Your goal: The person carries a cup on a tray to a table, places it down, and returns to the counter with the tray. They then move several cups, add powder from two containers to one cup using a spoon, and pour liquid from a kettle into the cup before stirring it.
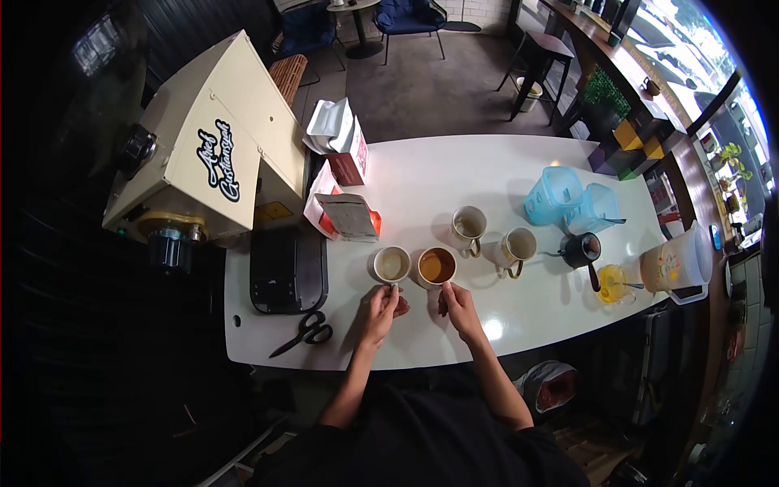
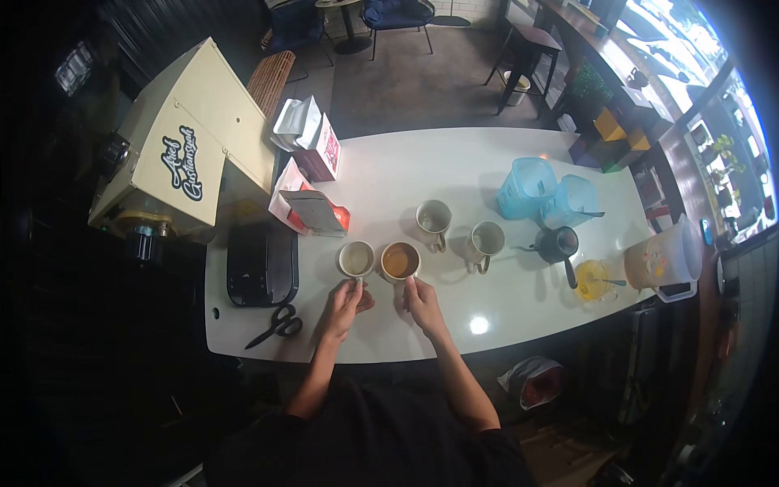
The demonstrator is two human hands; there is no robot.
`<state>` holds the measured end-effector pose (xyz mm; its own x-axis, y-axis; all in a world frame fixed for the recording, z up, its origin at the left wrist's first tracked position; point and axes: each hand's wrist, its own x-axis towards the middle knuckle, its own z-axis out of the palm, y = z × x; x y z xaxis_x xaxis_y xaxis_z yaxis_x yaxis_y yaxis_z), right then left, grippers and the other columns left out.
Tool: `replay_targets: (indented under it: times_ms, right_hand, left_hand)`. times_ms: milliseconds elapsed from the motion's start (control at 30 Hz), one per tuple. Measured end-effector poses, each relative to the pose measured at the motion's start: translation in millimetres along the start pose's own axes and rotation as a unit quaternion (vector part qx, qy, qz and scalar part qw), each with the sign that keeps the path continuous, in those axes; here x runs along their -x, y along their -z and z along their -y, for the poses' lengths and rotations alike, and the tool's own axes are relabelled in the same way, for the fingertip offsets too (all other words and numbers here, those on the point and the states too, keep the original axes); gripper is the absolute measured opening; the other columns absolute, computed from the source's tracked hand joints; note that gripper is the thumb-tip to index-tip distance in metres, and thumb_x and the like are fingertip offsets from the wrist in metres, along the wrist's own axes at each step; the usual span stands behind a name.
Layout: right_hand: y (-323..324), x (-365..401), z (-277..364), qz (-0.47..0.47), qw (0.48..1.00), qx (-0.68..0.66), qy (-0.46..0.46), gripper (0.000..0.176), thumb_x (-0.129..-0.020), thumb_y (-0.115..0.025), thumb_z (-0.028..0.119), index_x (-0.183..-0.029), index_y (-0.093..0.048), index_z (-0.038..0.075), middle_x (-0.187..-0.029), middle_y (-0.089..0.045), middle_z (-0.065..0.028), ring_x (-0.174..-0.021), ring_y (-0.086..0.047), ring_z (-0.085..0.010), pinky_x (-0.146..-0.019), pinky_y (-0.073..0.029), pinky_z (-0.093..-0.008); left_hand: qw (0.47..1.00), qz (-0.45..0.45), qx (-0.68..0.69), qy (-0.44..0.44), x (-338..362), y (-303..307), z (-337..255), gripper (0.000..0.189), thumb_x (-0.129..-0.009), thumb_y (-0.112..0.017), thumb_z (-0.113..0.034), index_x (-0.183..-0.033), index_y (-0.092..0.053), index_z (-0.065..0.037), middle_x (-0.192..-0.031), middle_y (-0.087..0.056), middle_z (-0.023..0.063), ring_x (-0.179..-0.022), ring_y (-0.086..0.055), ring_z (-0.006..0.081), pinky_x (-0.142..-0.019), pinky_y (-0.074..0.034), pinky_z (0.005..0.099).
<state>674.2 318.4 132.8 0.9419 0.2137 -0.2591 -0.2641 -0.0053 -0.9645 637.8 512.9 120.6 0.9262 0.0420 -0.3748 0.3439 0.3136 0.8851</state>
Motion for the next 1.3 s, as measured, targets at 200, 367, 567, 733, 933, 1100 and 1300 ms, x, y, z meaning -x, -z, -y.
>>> replay_targets:
  times_ms: [200, 367, 567, 733, 933, 1100, 1300]
  right_hand:
    - [-9, -7, 3, -0.019, 1.0, -0.009, -0.013, 0.045, -0.105, -0.04, 0.036, -0.076, -0.05, 0.003, -0.064, -0.05, -0.0019, -0.057, -0.049, -0.0114, -0.055, -0.042, -0.0269]
    - [-15, -11, 1, -0.041, 0.999, 0.003, -0.007, 0.045, -0.105, -0.041, 0.036, -0.076, -0.05, 0.003, -0.066, -0.05, -0.002, -0.06, -0.049, -0.011, -0.057, -0.042, -0.0273]
    - [-8, 3, 20, -0.077, 0.997, 0.006, 0.008, 0.031, -0.103, -0.048, 0.032, -0.096, -0.049, 0.002, -0.074, -0.059, -0.0073, -0.064, -0.057, -0.0132, -0.059, -0.045, -0.027]
    - [22, 21, 21, -0.126, 0.991, -0.045, 0.011, 0.024, -0.102, -0.05, 0.025, -0.105, -0.044, 0.002, -0.078, -0.059, -0.0101, -0.062, -0.059, -0.0144, -0.057, -0.048, -0.0278]
    - [75, 44, 14, -0.202, 0.978, 0.015, 0.051, 0.022, -0.101, -0.051, 0.02, -0.094, -0.052, -0.001, -0.076, -0.058, -0.0063, -0.06, -0.057, -0.0112, -0.056, -0.047, -0.026]
    - [95, 44, 19, -0.279, 0.959, 0.015, 0.048, 0.021, -0.098, -0.056, 0.017, -0.106, -0.052, -0.002, -0.082, -0.058, -0.0088, -0.061, -0.057, -0.0113, -0.055, -0.049, -0.0252]
    - [104, 24, 6, -0.205, 0.977, 0.034, 0.055, 0.031, -0.1, -0.055, 0.017, -0.124, -0.048, 0.0, -0.083, -0.054, -0.0047, -0.06, -0.055, -0.0102, -0.053, -0.046, -0.0242]
  left_hand:
    - [0.999, 0.028, -0.013, 0.01, -8, -1, -2, 0.03, -0.101, -0.053, -0.033, -0.111, -0.054, -0.004, -0.083, -0.062, 0.0023, -0.078, -0.064, 0.0118, -0.079, -0.055, 0.0301]
    - [0.998, 0.043, -0.038, 0.019, -9, 1, -10, 0.03, -0.101, -0.052, -0.031, -0.113, -0.054, -0.003, -0.085, -0.063, 0.0035, -0.078, -0.064, 0.0122, -0.077, -0.055, 0.03]
    - [0.997, 0.062, -0.028, 0.025, 0, 4, -26, 0.027, -0.1, -0.054, -0.028, -0.112, -0.058, -0.003, -0.083, -0.062, 0.0023, -0.075, -0.064, 0.012, -0.072, -0.056, 0.0291]
    - [0.996, -0.016, -0.075, 0.039, 7, 18, -35, 0.019, -0.098, -0.057, -0.024, -0.1, -0.058, -0.006, -0.065, -0.048, -0.0038, -0.057, -0.048, 0.0051, -0.059, -0.052, 0.026]
    - [0.992, 0.045, -0.11, -0.042, 7, 9, -50, 0.022, -0.099, -0.056, -0.024, -0.092, -0.059, -0.004, -0.057, -0.042, -0.0061, -0.049, -0.041, 0.0029, -0.053, -0.045, 0.0225]
    - [0.965, 0.202, -0.156, -0.066, 14, -52, -80, 0.025, -0.101, -0.052, -0.02, -0.11, -0.063, 0.0, -0.062, -0.048, -0.0046, -0.056, -0.047, 0.0022, -0.055, -0.045, 0.0202]
    - [0.953, 0.262, -0.148, -0.036, -16, -116, -53, 0.065, -0.1, -0.054, -0.019, -0.15, -0.018, 0.001, -0.097, -0.058, 0.0101, -0.066, -0.059, 0.0095, -0.07, -0.056, 0.0281]
